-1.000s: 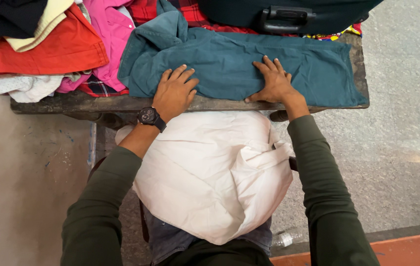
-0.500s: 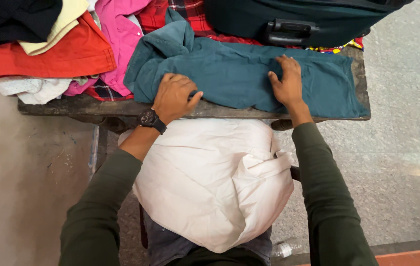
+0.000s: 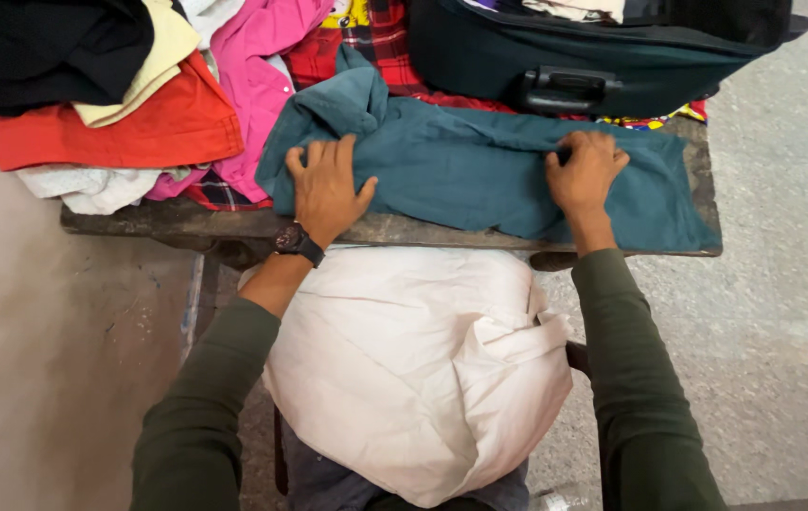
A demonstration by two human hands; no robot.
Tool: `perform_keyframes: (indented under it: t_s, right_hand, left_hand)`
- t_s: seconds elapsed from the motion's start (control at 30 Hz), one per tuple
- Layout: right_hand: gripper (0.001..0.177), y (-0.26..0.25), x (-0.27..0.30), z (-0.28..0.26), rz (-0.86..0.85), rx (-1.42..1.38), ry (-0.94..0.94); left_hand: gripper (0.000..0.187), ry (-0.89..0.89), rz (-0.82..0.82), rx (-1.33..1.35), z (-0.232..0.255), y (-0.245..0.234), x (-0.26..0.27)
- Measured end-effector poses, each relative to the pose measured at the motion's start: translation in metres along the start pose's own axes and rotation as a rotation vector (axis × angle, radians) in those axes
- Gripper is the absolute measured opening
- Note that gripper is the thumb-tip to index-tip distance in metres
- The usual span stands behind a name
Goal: The person folds a pair of black trousers and places them in a suitcase, then takes a teal shirt and folds it on a table.
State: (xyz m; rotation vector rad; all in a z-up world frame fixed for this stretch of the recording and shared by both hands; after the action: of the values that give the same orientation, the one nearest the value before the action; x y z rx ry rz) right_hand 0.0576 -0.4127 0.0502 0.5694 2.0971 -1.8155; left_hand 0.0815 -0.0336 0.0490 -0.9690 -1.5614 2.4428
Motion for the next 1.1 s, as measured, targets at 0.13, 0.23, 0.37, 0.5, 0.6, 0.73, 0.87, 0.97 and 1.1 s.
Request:
perform_keyframes:
  t_s: [0.13,0.23,0.37,0.5,0.6,0.73,0.87,0.97,1.1]
  right_hand:
    - [0.022,0.0,0.01,0.025,-0.137,-0.157,0.163]
    - [0.028,0.0,0.022,0.034,-0.252,-0.264,0.225]
    - [0.037,0.018,0.059,0.048,-0.593,-0.637,0.343]
    - [0.039,0.036,0.114,0.082,-0.737,-0.994,0.768]
    - [0.044,0.025,0.108,0.121,-0.348,-0.835,0.82]
    - [0.056,-0.023,0.087,0.119,0.012,-0.123,0.453]
    - [0.081,-0.025,0.088,0.11,-0.037,0.06,0.487]
    - [0.063,-0.007,0.097,0.126,-0.212,-0.068,0.627]
    - [0.028,0.013,0.115,0.155,-0.227,-0.222,0.838]
  left_hand:
    - [0.024,0.098,0.112,0.063,0.004,-0.02,-0.003]
    - [0.02,0.208,0.129,0.157,0.02,-0.037,-0.007]
    - [0.022,0.327,0.008,0.398,0.032,-0.048,-0.006]
    - [0.043,0.22,-0.34,0.435,0.03,-0.01,-0.008]
    - [0.066,0.06,-0.636,0.343,0.027,0.026,0.003]
    - [0.062,0.158,-0.624,0.219,0.049,0.027,0.008]
    - [0.049,0.363,-0.379,0.267,0.083,-0.007,0.009]
    - [0.065,0.535,-0.266,0.241,0.112,-0.025,0.015]
    - [0.079,0.651,-0.177,0.179,0.14,-0.017,0.031]
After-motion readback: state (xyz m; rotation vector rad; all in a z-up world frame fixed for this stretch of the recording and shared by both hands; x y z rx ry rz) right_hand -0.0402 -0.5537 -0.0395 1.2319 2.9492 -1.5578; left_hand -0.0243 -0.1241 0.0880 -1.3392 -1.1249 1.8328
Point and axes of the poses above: each hand's wrist, its own x-axis away from the middle knuckle, its own y-axis out of the palm, z = x × y, the point moved 10 cm from there along -x, towards the middle knuckle, and after that the axes turned 5 degrees about -z, right-handed, at the moved point
